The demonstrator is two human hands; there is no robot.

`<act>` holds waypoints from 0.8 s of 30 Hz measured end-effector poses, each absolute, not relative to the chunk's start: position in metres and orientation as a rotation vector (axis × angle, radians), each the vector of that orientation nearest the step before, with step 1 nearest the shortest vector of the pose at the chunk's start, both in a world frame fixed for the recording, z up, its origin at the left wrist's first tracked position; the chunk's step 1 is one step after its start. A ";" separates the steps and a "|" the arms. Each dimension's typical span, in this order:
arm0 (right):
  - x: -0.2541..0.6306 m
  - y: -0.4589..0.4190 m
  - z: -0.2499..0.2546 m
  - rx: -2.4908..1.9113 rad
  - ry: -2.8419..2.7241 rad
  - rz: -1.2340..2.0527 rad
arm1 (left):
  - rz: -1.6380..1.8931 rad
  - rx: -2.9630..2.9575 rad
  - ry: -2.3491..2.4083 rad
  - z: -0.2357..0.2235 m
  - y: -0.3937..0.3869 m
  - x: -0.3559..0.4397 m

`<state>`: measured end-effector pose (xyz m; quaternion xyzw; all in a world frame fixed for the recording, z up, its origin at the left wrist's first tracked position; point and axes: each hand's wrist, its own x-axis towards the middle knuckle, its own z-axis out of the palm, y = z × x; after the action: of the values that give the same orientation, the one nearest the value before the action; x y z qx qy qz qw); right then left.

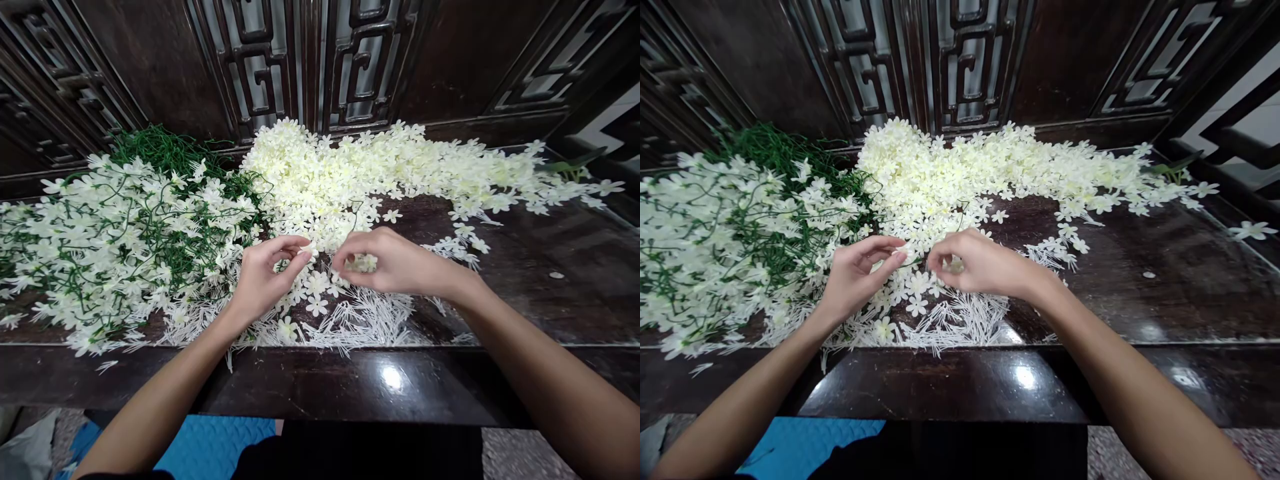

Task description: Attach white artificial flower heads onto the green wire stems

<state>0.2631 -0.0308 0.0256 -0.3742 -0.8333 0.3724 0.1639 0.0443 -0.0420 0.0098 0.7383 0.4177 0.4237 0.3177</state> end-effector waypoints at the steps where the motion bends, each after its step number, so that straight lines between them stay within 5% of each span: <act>1: 0.264 -0.030 0.026 -1.077 -2.352 0.957 | 1.117 1.939 1.095 0.009 -0.042 0.044; 24: 0.249 -0.044 0.024 -0.957 -2.770 1.208 | 0.984 1.920 1.105 0.007 -0.040 0.043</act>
<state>0.2489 -0.0443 0.0236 -0.3019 -0.8738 0.3810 -0.0139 0.0434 -0.0402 0.0067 0.7415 0.4270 0.3801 0.3513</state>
